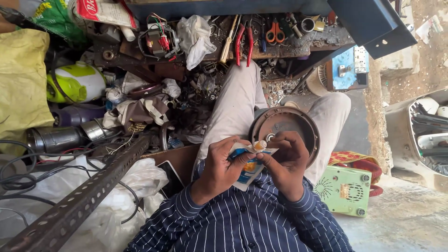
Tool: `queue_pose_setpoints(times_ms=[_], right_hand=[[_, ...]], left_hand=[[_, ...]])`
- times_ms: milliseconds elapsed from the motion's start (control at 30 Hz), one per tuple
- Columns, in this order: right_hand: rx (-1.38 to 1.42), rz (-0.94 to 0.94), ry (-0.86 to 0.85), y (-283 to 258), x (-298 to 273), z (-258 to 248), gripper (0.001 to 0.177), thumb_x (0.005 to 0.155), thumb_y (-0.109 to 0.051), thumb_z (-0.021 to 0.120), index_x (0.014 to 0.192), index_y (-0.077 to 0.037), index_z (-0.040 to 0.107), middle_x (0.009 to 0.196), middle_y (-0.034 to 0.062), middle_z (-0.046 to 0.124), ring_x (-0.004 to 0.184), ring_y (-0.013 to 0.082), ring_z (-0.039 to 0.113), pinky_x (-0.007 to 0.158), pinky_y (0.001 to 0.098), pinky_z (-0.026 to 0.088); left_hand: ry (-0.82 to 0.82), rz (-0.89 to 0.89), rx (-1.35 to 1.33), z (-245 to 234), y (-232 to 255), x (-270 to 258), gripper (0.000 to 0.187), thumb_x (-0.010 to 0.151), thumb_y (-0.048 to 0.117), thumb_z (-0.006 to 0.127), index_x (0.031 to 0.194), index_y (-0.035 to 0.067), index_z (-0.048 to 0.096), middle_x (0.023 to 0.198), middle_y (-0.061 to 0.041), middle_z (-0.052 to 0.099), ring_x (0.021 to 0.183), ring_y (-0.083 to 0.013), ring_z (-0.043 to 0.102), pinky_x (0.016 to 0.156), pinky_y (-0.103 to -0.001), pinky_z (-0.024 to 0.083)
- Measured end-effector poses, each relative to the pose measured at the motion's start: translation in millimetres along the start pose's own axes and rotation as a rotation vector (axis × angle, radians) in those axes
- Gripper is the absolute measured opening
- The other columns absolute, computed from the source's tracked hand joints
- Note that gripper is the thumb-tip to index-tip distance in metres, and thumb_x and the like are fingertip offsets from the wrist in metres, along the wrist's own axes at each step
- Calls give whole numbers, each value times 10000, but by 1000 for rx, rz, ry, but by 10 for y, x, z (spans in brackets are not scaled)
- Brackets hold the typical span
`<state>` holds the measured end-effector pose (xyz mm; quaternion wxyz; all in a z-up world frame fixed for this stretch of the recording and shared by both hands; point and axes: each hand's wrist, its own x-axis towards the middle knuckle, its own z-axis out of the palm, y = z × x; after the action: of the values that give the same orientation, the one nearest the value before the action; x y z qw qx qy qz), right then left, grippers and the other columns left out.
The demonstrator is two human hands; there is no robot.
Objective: The person is repairing a ceiling fan motor by replacing the bearings.
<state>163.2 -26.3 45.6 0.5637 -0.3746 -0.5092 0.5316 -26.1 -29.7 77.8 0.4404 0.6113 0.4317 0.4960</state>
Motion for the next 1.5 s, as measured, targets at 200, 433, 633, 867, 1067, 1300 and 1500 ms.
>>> queue_pose_setpoints(times_ms=[200, 433, 633, 867, 1067, 1300, 1500], right_hand=[[21, 20, -21, -61, 24, -5, 579, 840, 89, 820, 1295, -12, 477, 1152, 77, 591, 1070, 166, 691, 891, 271, 575], [-85, -42, -175, -276, 91, -16, 555, 883, 51, 773, 1390, 36, 549, 1290, 172, 668, 1223, 240, 677, 1073, 370, 536], [-161, -21, -191, -316, 149, -43, 438, 883, -1, 781, 1298, 37, 647, 1241, 173, 695, 1193, 234, 672, 1033, 358, 534], [74, 89, -220, -385, 169, 16, 380, 885, 9, 753, 1254, 6, 663, 1507, 197, 519, 1413, 295, 537, 1206, 422, 415], [463, 223, -108, -357, 287, -238, 391, 891, -73, 731, 1264, -4, 636, 1581, 203, 450, 1535, 375, 431, 1225, 564, 396], [364, 138, 127, -505, 341, -721, 540, 868, -74, 692, 1387, 0, 559, 1577, 221, 450, 1480, 385, 443, 1189, 553, 402], [389, 100, 187, -350, 274, -1021, 475, 895, -54, 667, 1357, 11, 578, 1566, 250, 460, 1453, 401, 466, 1157, 556, 434]], left_hand=[[25, 20, -37, -1, 72, -9, 211, 999, 139, 717, 1082, -54, 702, 931, -118, 776, 855, -193, 784, 778, -285, 601], [48, -1, -40, 61, -58, -91, 225, 982, 121, 723, 1061, -85, 681, 927, -161, 747, 847, -188, 772, 729, -258, 621], [85, 96, 5, 41, -9, -17, 295, 1011, 153, 695, 1112, -115, 621, 939, -164, 721, 832, -184, 760, 698, -250, 614], [56, 0, 82, -18, 88, 80, 223, 980, 144, 713, 1004, -77, 701, 810, -139, 735, 724, -173, 763, 594, -249, 574], [294, -292, 2, -76, -917, 414, 246, 955, 184, 782, 902, -24, 663, 786, -99, 682, 683, -181, 613, 603, -330, 507], [579, -259, -806, -12, -2228, 2031, 232, 956, 55, 657, 1188, 41, 669, 1180, -75, 706, 1038, -173, 679, 894, -339, 559], [822, -369, -1076, 197, -3295, 2884, 198, 953, 17, 632, 1148, 44, 604, 1157, -110, 681, 1038, -225, 699, 903, -372, 580]])
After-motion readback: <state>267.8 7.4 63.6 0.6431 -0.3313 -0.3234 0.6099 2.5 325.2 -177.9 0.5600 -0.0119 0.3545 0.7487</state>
